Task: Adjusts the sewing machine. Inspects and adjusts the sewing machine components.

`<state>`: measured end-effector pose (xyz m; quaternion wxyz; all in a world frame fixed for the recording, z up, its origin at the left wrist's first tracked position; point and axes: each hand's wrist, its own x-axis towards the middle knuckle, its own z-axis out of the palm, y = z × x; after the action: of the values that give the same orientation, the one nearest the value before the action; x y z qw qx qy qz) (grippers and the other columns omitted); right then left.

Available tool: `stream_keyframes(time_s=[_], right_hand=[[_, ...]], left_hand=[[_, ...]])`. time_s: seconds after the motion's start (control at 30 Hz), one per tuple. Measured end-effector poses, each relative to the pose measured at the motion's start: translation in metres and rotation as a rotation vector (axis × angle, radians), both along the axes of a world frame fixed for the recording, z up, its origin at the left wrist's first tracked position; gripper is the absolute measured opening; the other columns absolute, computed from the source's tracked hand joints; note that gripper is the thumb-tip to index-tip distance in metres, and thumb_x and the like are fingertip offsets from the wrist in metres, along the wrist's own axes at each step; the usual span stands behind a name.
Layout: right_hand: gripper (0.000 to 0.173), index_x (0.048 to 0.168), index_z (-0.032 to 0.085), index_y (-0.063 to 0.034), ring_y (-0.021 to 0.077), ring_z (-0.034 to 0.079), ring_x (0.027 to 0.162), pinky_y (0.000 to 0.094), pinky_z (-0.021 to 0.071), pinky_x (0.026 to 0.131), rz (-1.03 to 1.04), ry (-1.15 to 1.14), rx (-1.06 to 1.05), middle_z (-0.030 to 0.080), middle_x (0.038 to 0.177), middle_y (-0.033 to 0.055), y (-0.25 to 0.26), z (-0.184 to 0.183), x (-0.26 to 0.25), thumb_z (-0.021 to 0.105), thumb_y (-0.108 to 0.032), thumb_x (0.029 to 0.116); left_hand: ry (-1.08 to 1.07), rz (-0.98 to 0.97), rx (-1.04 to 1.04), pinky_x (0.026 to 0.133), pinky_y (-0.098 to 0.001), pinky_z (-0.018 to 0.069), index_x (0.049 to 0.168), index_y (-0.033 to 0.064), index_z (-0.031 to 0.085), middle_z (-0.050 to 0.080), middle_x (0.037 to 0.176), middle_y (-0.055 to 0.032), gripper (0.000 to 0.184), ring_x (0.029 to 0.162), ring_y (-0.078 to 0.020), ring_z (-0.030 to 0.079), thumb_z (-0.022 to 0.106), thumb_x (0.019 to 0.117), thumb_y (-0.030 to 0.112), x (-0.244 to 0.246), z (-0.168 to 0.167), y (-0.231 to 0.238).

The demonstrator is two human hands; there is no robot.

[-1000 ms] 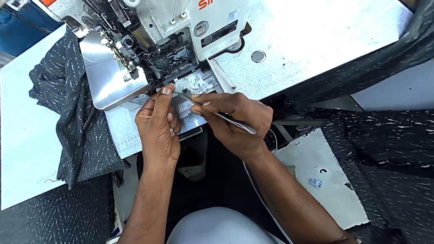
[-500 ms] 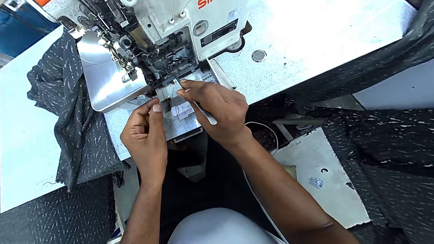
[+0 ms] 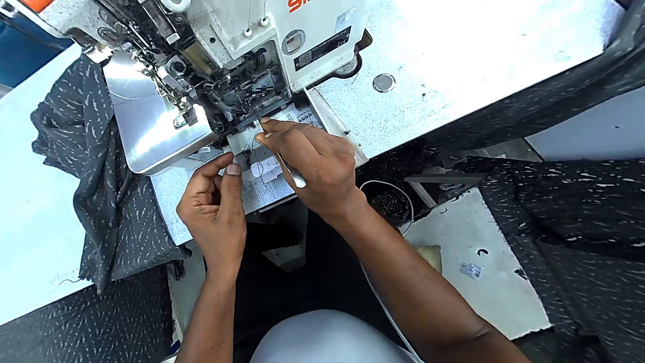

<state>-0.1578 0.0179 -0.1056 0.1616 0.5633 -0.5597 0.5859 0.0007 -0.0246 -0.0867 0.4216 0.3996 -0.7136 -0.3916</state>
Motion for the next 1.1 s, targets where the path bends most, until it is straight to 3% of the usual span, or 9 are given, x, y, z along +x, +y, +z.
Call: stream_keyframes(time_s=[1.1], right_hand=[[0.007, 0.093, 0.073, -0.0009, 0.0269, 0.078, 0.098, 0.0337, 0.0640, 0.082, -0.001, 0.010, 0.032, 0.078, 0.101, 0.0182, -0.0018, 0.0001, 0.0009, 0.067, 0.001, 0.0966]], left_hand=[[0.010, 0.009, -0.016, 0.040, -0.0165, 0.0347, 0.121, 0.0047, 0.071, 0.054, 0.068, 0.0056, 0.022, 0.047, -0.0037, 0.043, 0.062, 0.1022, 0.011, -0.0006, -0.0014, 0.0007]])
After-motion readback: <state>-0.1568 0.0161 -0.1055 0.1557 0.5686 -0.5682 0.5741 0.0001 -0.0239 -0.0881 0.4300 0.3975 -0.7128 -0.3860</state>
